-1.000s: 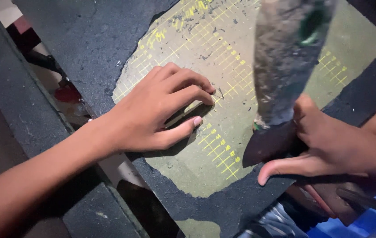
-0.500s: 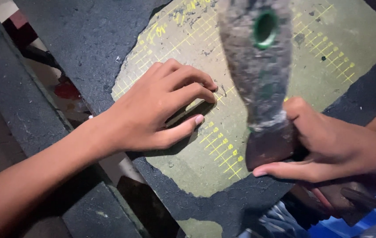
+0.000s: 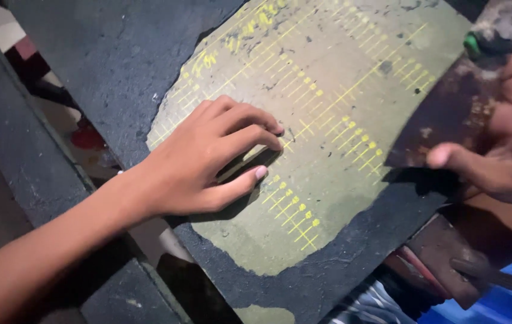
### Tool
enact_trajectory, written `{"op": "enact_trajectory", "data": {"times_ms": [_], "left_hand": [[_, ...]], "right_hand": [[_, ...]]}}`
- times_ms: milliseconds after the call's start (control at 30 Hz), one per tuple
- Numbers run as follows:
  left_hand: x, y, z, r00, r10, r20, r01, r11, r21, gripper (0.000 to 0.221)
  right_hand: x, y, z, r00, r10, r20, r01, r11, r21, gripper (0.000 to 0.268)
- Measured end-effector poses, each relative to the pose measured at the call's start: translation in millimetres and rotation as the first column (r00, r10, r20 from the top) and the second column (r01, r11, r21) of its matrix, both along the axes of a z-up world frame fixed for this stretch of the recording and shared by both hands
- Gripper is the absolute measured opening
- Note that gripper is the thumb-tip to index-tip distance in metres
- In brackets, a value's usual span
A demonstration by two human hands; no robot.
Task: Scraping and picking off dried residue from a printing screen surface using a putty knife.
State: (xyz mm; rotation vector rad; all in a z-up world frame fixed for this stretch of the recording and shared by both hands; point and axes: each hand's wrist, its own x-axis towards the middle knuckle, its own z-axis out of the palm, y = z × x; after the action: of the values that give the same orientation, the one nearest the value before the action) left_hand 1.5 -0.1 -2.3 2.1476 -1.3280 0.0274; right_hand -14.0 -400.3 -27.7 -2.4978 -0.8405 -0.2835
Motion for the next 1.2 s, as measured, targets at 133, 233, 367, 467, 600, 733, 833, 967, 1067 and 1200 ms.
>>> {"op": "enact_trajectory", "data": {"times_ms": [133,233,367,467,600,733,833,967,1067,1200], "left_hand": [[0,-1,0,1.000,0.007,-0.002,-0.007,1.000,0.016,0.026],[0,-2,1,1.000,0.017,-0.002,-0.017,1.000,0.015,0.028],[-1,-1,4,0.999,0.020,-0.048,-0.020,1.000,0.003,0.025],[-1,1,11,0.988,0.031,-0.148,-0.032,0.999,-0.006,0.026],[-14,-13,10,0.969,0.131,-0.208,-0.180,0.955,-0.235,0.059],[-8,-2,1,0.881,0.303,0.364,-0.204,0.936,-0.286,0.062],[-10,2,13,0.762,0.373,0.530,-0.273,0.926,-0.259,0.050],[-1,7,9,0.675,0.377,0.634,-0.266,0.926,-0.267,0.027],[0,8,11,0.647,0.345,0.680,-0.222,0.938,-0.265,0.020],[0,4,21,0.569,0.314,0.760,-0.165,0.949,-0.268,0.004]], "right_hand": [[5,33,15,0.990,-0.023,-0.140,0.048,0.983,0.179,0.025],[12,60,31,0.950,-0.005,-0.311,0.140,0.900,0.414,0.076],[18,76,43,0.955,0.024,-0.297,0.128,0.867,0.481,0.090],[24,88,57,0.955,0.058,-0.290,0.100,0.861,0.500,0.092],[34,109,79,0.906,0.251,-0.340,-0.017,0.825,0.564,0.093],[53,139,75,0.847,0.371,-0.380,-0.097,0.812,0.576,0.076],[61,162,54,0.652,0.624,-0.430,-0.090,0.627,0.774,0.029],[61,181,28,0.685,0.484,-0.545,0.159,0.631,0.759,0.019],[62,181,12,0.694,0.390,-0.605,0.282,0.627,0.727,0.021],[59,180,8,0.689,0.369,-0.624,0.315,0.623,0.716,0.024]]}}
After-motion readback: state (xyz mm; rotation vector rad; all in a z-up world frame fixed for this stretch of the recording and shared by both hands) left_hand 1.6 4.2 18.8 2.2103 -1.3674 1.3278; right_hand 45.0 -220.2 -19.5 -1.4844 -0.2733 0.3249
